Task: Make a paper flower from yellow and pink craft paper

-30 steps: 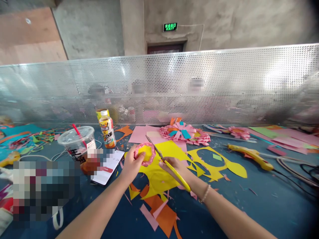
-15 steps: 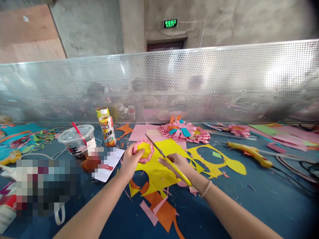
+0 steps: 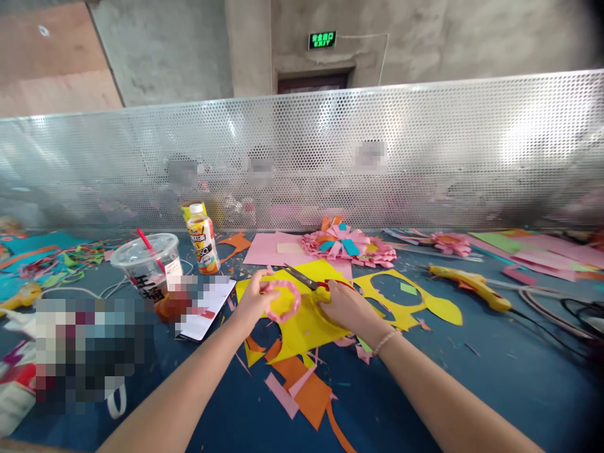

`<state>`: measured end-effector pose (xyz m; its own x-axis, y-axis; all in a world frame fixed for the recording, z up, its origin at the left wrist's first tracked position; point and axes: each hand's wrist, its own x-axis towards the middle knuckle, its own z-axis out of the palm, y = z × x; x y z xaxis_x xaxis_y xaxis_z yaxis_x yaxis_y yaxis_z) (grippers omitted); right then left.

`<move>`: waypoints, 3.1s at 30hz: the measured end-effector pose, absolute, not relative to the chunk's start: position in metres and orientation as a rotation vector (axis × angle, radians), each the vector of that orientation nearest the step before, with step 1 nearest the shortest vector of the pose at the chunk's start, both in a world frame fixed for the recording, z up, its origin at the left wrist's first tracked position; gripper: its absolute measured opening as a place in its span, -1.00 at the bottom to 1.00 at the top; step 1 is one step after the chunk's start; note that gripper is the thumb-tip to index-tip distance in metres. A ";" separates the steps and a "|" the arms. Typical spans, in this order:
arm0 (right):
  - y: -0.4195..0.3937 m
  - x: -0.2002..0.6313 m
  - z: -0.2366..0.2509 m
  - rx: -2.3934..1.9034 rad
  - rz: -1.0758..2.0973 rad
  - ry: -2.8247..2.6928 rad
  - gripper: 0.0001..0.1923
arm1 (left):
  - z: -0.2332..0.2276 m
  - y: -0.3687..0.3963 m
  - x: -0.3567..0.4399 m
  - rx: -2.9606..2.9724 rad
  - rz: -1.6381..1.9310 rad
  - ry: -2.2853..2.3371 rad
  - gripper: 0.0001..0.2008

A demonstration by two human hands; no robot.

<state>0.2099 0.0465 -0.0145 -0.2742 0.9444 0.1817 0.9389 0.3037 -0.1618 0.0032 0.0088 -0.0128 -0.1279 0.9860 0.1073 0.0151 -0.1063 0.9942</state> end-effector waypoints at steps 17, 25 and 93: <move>0.026 0.175 -0.019 -0.995 0.795 -2.006 -0.81 | -0.031 0.020 0.001 1.386 1.467 1.155 -0.73; 0.034 0.176 -0.023 -0.865 1.337 -1.780 -0.82 | -0.025 0.017 0.005 1.215 1.412 1.105 -0.76; 0.049 0.187 -0.028 -1.007 1.101 -1.861 -0.81 | -0.021 0.015 0.001 1.320 1.390 1.330 -0.79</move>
